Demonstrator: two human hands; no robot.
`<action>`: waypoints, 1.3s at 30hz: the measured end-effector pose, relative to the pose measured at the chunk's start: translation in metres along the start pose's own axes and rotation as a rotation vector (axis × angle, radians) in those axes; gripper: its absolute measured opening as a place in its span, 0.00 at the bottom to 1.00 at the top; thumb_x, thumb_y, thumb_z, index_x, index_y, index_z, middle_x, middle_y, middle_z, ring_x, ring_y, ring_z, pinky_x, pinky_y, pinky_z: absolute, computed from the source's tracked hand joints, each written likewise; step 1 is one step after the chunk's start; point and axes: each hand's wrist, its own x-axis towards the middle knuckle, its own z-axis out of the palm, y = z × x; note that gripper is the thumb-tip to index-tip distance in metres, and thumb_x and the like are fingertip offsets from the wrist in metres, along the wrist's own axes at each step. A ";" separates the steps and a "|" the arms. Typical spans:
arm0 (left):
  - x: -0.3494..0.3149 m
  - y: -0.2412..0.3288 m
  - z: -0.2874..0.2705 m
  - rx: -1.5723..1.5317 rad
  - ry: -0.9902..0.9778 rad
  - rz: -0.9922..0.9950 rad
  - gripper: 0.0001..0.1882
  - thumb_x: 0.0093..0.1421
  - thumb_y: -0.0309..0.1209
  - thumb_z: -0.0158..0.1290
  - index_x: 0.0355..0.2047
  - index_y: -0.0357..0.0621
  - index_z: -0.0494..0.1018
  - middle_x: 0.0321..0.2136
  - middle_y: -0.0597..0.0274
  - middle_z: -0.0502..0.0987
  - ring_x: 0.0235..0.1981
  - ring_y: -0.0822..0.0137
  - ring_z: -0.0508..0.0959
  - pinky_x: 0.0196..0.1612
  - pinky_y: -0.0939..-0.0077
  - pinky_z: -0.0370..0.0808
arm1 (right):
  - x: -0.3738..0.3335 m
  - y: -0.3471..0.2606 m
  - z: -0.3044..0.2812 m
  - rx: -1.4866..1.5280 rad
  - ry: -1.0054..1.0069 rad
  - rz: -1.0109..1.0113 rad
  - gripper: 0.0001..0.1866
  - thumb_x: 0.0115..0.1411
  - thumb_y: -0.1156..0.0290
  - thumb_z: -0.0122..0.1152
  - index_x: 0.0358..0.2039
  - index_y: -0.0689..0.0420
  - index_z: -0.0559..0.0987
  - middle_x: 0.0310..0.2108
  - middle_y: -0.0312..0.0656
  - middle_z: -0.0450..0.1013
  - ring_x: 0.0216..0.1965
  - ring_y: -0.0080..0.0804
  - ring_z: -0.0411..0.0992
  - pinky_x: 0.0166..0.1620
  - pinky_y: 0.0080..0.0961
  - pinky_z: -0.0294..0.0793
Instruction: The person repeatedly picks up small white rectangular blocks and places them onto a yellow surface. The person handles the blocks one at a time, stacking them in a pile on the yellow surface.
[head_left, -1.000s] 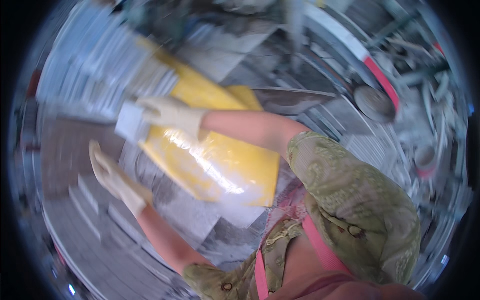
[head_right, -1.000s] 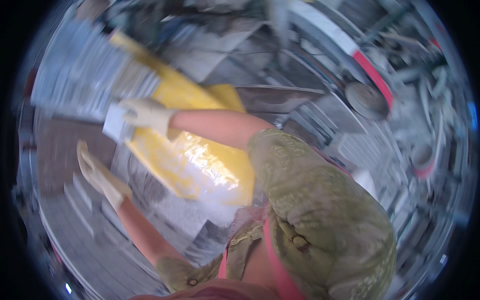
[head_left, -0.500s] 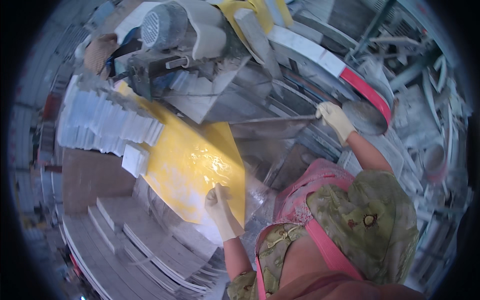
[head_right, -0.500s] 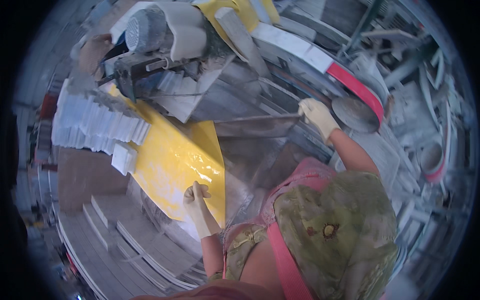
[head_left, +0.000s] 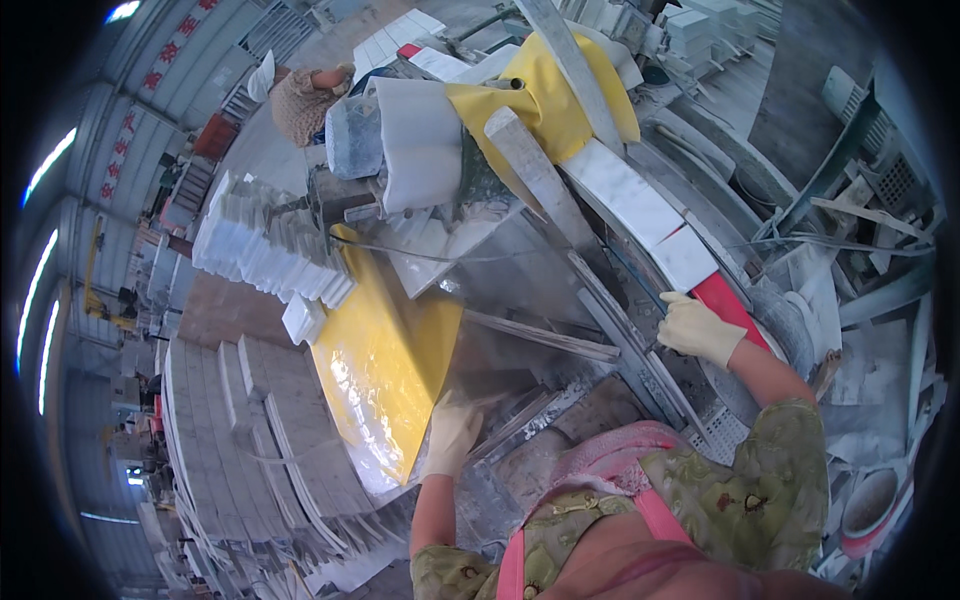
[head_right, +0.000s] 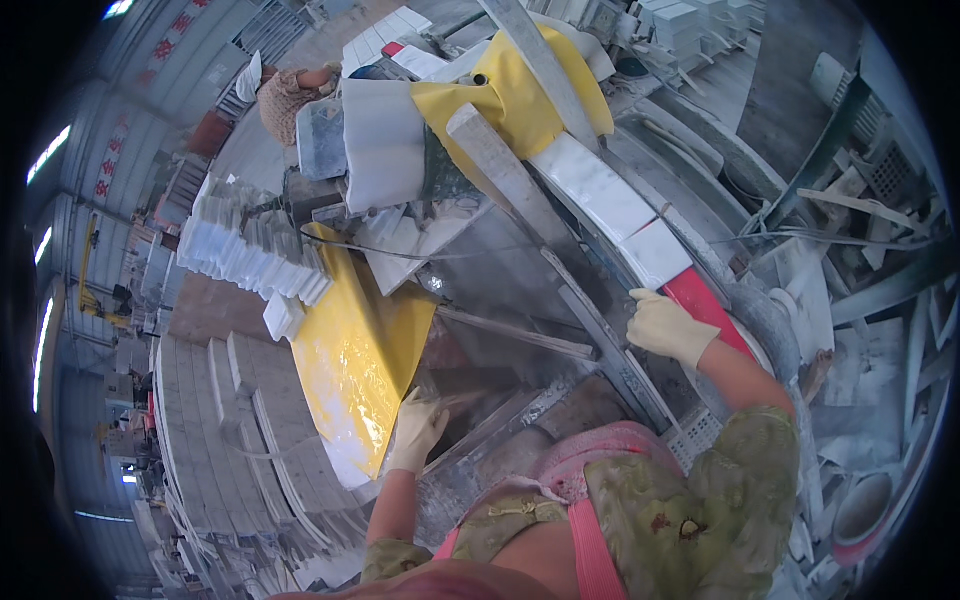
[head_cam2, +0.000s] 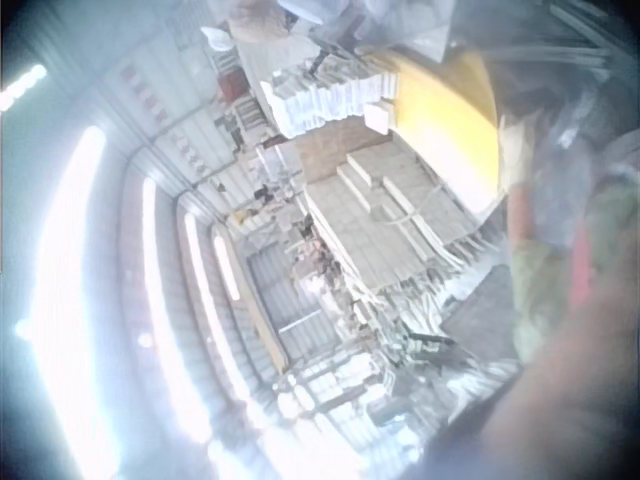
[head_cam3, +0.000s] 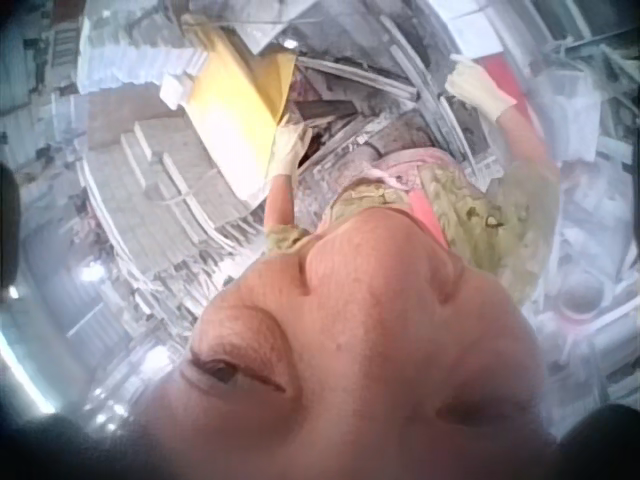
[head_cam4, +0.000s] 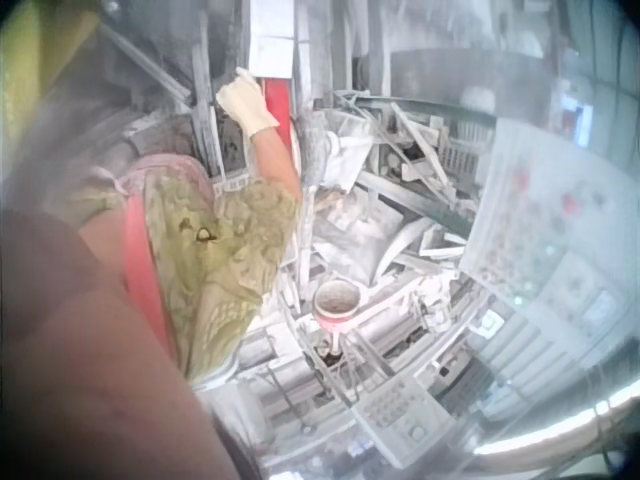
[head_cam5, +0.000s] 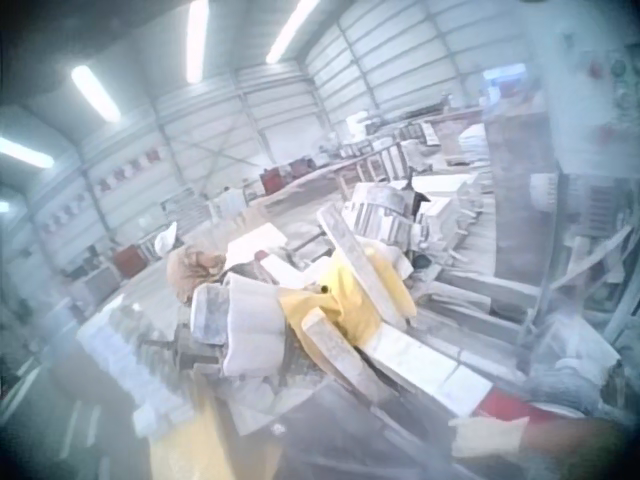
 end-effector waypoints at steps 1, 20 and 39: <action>-0.001 -0.001 0.002 0.049 -0.023 -0.020 0.08 0.57 0.33 0.55 0.34 0.47 0.80 0.29 0.54 0.81 0.37 0.52 0.81 0.62 0.52 0.68 | -0.002 0.001 0.004 -0.009 0.030 0.009 0.09 0.50 0.69 0.58 0.16 0.51 0.82 0.17 0.37 0.75 0.27 0.35 0.76 0.65 0.35 0.64; 0.000 0.003 0.021 0.111 0.159 -0.131 0.11 0.56 0.33 0.55 0.20 0.42 0.76 0.23 0.48 0.78 0.33 0.48 0.79 0.50 0.52 0.74 | 0.005 -0.006 0.041 -0.137 -0.161 0.112 0.15 0.57 0.63 0.55 0.20 0.51 0.85 0.20 0.41 0.79 0.31 0.41 0.77 0.57 0.37 0.67; 0.000 -0.019 0.047 0.279 0.166 -0.103 0.13 0.64 0.41 0.51 0.32 0.48 0.81 0.31 0.57 0.83 0.40 0.51 0.81 0.56 0.63 0.75 | -0.010 0.021 0.045 -0.330 0.009 -0.052 0.09 0.42 0.54 0.61 0.15 0.42 0.75 0.17 0.36 0.72 0.24 0.38 0.73 0.47 0.36 0.68</action>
